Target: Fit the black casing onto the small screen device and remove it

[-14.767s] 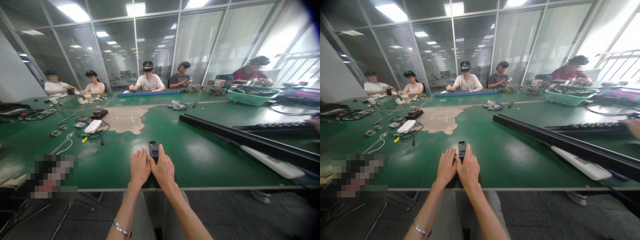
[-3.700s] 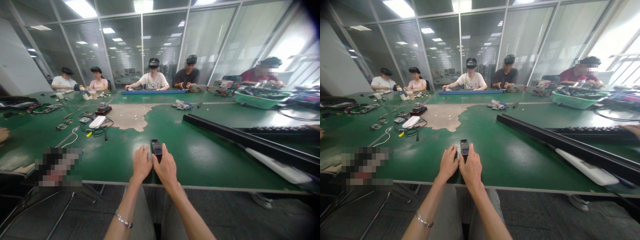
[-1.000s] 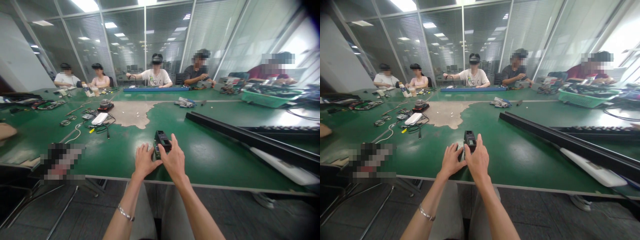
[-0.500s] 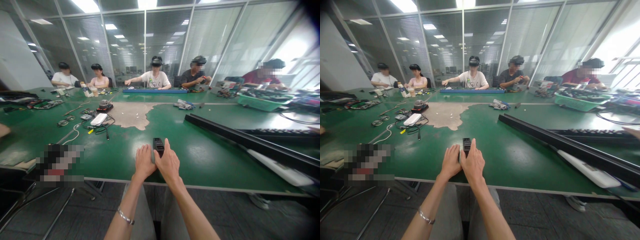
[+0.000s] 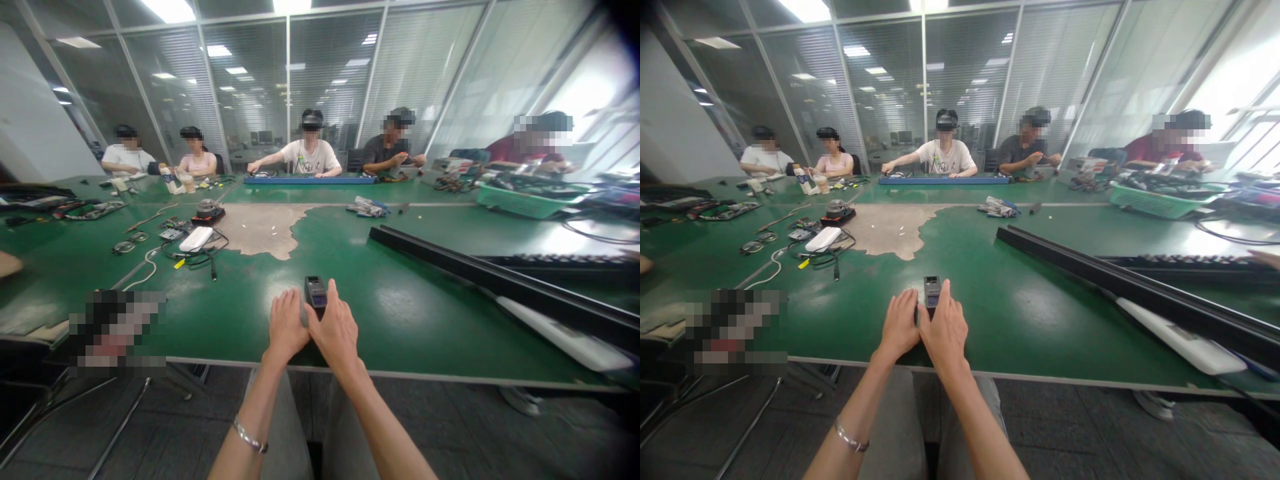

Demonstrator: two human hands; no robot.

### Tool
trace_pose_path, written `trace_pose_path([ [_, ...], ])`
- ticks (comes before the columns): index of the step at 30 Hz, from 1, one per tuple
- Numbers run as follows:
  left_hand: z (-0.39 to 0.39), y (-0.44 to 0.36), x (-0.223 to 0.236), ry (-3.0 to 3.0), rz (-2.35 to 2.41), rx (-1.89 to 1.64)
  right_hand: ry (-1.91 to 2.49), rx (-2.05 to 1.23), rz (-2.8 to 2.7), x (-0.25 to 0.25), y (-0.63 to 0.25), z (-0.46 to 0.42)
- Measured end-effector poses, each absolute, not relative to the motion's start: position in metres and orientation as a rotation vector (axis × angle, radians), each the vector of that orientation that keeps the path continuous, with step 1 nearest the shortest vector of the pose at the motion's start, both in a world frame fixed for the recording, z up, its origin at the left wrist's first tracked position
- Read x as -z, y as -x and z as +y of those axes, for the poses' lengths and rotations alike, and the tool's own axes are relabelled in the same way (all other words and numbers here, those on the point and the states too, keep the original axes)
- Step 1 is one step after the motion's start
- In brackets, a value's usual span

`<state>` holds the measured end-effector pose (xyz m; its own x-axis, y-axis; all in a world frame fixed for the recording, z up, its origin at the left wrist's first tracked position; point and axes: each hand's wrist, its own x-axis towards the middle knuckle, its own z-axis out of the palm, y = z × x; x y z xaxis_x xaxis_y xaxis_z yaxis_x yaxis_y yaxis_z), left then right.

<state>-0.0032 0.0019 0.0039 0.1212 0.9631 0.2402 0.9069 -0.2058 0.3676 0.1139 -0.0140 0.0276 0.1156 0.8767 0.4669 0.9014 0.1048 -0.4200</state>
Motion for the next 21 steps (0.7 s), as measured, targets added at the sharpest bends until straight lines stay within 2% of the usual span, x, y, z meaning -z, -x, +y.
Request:
trace_pose_path([
  [7, 0.001, 0.002, -0.004, -2.266, 1.889, -0.642, 1.799, -0.028, -1.708, -0.023, -0.115, -0.012],
  [14, 0.001, 0.003, -0.003, -2.262, 1.889, -0.622, 1.678, -0.132, -1.552, -0.044, -0.119, -0.005],
  [21, 0.0, 0.003, -0.007, -2.286, 1.886, -0.612, 1.54, -0.104, -1.365, -0.051, -0.163, 0.001],
])
